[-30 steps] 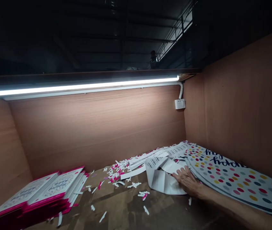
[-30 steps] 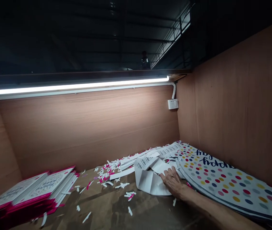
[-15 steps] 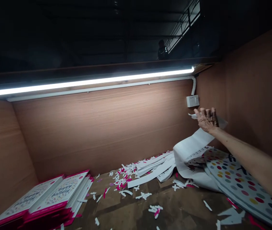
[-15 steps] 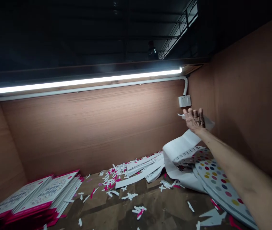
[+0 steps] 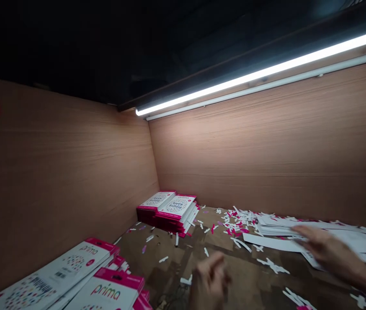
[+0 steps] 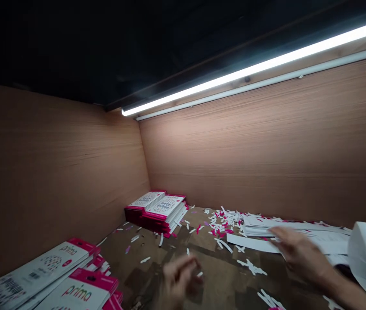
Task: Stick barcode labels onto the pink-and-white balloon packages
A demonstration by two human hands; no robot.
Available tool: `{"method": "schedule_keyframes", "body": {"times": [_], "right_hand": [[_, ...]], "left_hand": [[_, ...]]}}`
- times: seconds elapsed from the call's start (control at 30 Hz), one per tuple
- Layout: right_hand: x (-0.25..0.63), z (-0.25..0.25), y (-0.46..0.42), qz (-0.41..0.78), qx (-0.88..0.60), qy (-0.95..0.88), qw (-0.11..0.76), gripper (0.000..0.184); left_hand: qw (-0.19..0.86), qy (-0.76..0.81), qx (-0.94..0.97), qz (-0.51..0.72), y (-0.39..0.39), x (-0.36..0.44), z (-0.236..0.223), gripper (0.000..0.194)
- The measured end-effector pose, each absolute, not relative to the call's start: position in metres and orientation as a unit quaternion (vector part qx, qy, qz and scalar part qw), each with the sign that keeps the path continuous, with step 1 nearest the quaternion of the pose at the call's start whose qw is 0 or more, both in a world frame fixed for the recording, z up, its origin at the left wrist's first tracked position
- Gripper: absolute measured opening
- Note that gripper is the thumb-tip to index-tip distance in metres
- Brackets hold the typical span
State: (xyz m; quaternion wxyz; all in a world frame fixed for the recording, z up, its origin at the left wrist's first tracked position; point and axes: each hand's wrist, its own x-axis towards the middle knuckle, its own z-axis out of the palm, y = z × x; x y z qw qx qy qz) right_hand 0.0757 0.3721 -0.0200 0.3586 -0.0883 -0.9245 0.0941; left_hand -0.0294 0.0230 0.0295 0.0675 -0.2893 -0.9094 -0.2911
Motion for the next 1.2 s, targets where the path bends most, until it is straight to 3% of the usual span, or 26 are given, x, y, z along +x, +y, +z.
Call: {"method": "schedule_keyframes", "body": {"times": [0.1, 0.2, 0.27, 0.4, 0.57, 1.2], "right_hand": [[0.038, -0.043, 0.268, 0.142, -0.015, -0.955, 0.261, 0.022], [0.013, -0.063, 0.201, 0.134, 0.052, -0.955, 0.260, 0.018], [0.001, -0.075, 0.183, 0.121, 0.081, -0.942, 0.304, 0.015], [-0.016, -0.095, 0.182, 0.116, 0.092, -0.897, 0.417, 0.014], [-0.030, -0.104, 0.185, 0.098, 0.099, -0.840, 0.524, 0.013], [-0.027, -0.100, 0.183, 0.109, 0.086, -0.860, 0.492, 0.013]], "left_hand": [[0.119, -0.936, -0.152, -0.295, 0.057, -0.095, 0.044, 0.025], [0.195, -0.945, -0.073, -0.250, 0.071, -0.136, 0.052, 0.031], [0.216, -0.952, -0.063, -0.207, 0.073, -0.154, 0.051, 0.042], [0.190, -0.968, -0.123, -0.111, 0.068, -0.191, 0.040, 0.058], [0.121, -0.985, -0.114, -0.043, 0.055, -0.235, 0.034, 0.047], [0.050, -0.991, -0.124, -0.001, 0.043, -0.263, 0.068, 0.029]]}}
